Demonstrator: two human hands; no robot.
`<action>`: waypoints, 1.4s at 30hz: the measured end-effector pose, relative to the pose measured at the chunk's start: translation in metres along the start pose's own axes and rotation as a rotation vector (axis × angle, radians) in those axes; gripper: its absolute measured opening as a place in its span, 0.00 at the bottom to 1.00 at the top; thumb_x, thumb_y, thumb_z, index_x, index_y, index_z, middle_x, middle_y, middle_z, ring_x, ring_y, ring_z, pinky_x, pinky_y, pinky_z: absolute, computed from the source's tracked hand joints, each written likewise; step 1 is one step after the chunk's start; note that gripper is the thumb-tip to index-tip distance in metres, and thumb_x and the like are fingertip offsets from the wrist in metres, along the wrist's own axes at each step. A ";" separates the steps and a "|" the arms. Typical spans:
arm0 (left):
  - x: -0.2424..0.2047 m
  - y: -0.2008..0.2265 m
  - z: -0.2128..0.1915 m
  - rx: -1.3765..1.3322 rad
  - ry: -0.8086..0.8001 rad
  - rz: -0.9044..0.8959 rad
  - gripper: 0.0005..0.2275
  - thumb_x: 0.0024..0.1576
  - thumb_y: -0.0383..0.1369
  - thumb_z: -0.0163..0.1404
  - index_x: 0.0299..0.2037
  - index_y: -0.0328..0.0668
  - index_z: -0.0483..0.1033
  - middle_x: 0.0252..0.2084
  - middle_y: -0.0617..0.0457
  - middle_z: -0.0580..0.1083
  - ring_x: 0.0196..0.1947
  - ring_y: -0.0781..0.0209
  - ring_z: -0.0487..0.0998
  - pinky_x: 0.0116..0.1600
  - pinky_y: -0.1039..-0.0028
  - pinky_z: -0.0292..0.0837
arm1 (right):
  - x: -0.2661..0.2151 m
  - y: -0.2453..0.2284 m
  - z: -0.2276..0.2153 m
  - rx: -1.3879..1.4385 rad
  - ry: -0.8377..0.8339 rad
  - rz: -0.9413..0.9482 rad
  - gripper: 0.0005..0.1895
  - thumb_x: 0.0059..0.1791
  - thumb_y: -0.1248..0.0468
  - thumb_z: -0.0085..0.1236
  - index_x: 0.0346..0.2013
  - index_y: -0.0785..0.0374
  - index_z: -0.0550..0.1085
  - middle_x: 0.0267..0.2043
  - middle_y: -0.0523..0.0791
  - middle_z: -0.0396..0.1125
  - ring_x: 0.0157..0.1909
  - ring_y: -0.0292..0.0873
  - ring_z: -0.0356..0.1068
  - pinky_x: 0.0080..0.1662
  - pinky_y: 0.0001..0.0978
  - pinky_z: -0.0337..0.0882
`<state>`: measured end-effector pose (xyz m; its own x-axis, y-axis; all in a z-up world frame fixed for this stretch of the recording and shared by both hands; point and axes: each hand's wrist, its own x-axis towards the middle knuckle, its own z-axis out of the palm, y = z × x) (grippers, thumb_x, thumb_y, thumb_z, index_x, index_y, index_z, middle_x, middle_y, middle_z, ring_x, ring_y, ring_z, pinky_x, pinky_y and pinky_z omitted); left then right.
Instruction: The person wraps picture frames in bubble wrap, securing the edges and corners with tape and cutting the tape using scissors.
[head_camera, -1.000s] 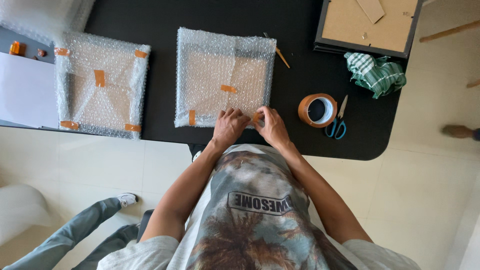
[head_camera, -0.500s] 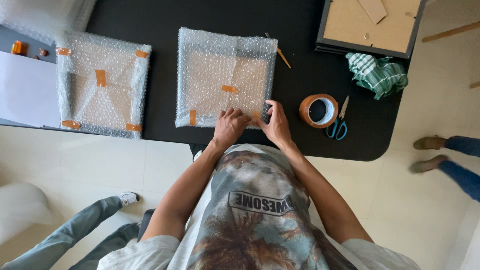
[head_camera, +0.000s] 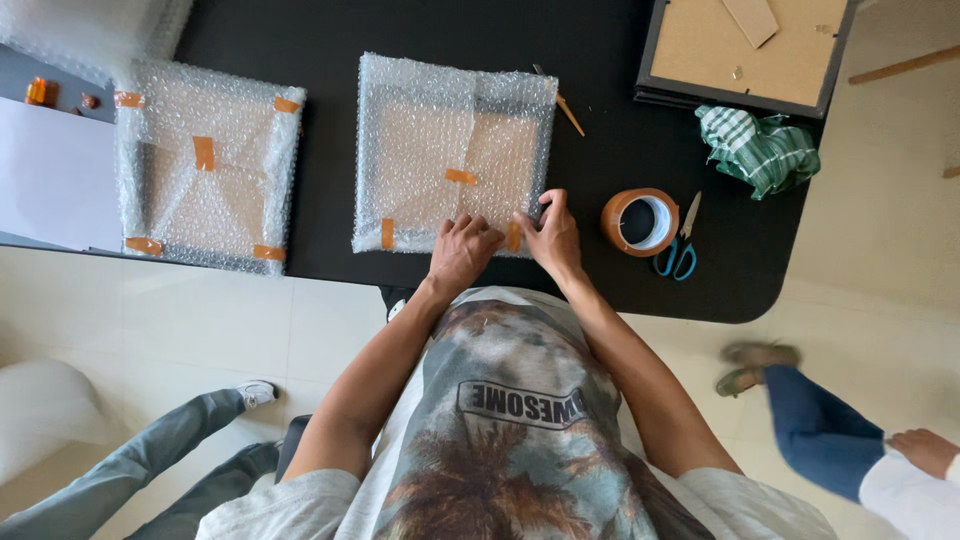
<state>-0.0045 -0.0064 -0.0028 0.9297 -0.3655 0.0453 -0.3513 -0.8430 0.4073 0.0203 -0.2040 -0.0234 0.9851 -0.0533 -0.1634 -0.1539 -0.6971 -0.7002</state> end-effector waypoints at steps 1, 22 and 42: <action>-0.002 -0.001 0.003 0.000 0.000 0.000 0.03 0.58 0.42 0.55 0.35 0.61 0.79 0.36 0.58 0.74 0.40 0.56 0.74 0.44 0.64 0.68 | -0.002 -0.001 -0.003 0.000 0.000 0.000 0.28 0.47 0.48 0.67 0.51 0.53 0.62 0.28 0.45 0.67 0.37 0.58 0.75 0.42 0.52 0.74; 0.001 0.013 -0.009 0.067 -0.170 0.007 0.08 0.62 0.46 0.47 0.44 0.64 0.77 0.41 0.56 0.68 0.45 0.52 0.69 0.48 0.60 0.63 | -0.027 -0.002 -0.028 0.014 -0.205 0.033 0.46 0.40 0.45 0.72 0.65 0.59 0.63 0.37 0.49 0.68 0.48 0.61 0.73 0.51 0.58 0.72; 0.002 -0.035 -0.073 -0.077 0.035 -0.223 0.07 0.66 0.41 0.49 0.50 0.59 0.77 0.42 0.57 0.68 0.47 0.58 0.69 0.52 0.64 0.65 | -0.024 -0.005 -0.032 0.015 -0.285 0.170 0.53 0.36 0.41 0.74 0.69 0.54 0.60 0.41 0.48 0.68 0.53 0.58 0.72 0.55 0.55 0.72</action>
<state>0.0177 0.0513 0.0491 0.9872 -0.1581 -0.0225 -0.1282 -0.8684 0.4790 -0.0006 -0.2219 0.0064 0.8847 0.0355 -0.4648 -0.3173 -0.6846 -0.6562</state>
